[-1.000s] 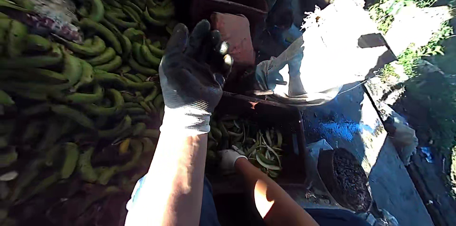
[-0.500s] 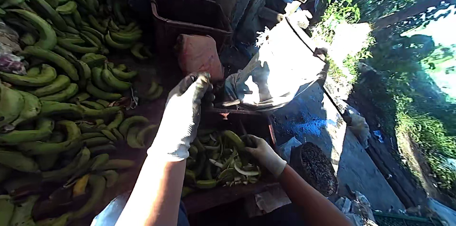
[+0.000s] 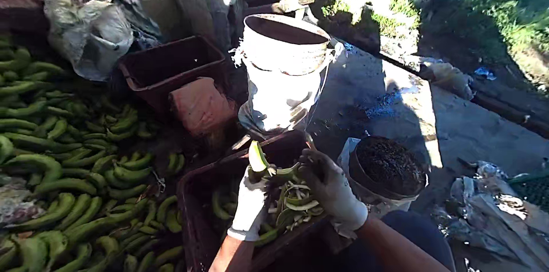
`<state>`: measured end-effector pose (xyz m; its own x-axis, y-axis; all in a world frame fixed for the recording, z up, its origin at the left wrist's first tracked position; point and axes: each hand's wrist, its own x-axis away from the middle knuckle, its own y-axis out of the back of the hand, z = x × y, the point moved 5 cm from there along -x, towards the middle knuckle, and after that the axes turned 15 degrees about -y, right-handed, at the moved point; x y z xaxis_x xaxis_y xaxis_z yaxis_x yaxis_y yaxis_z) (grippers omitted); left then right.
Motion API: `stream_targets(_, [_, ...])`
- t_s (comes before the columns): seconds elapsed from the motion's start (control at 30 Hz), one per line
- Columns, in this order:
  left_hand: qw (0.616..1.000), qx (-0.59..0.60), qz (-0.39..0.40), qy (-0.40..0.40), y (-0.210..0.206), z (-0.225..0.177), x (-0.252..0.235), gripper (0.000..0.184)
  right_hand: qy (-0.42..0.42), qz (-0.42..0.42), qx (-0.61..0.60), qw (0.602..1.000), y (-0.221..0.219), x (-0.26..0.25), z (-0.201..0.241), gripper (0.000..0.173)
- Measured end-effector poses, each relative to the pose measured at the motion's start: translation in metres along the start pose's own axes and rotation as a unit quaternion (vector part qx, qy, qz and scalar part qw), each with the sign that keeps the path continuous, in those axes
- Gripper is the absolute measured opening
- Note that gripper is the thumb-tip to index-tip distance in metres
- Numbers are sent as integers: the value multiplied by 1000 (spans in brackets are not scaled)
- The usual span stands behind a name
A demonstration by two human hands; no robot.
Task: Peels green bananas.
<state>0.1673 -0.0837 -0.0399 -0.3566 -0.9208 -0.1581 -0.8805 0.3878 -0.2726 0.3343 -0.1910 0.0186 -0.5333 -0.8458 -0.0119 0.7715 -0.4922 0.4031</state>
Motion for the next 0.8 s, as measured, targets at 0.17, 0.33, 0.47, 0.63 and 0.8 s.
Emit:
stream_targets(0.17, [976,-88,63,-188,-5,-34,-6,57,-91,67,24,993,31,-12,-15,47])
stream_targets(0.33, [976,-96,65,-183,-17,-38,7,56,-118,174,72,975,-5,0,-22,47])
stream_targets(0.47, [971,-113,39,-209,-15,-46,12,56,-166,227,193,940,-31,-2,-35,49])
stream_targets(0.63, [987,33,-31,-152,28,-75,-11,34,-174,192,203,944,-38,-11,-56,54])
stream_targets(0.8, [998,35,-59,-16,42,-51,-6,54,32,114,134,984,-44,5,-10,54])
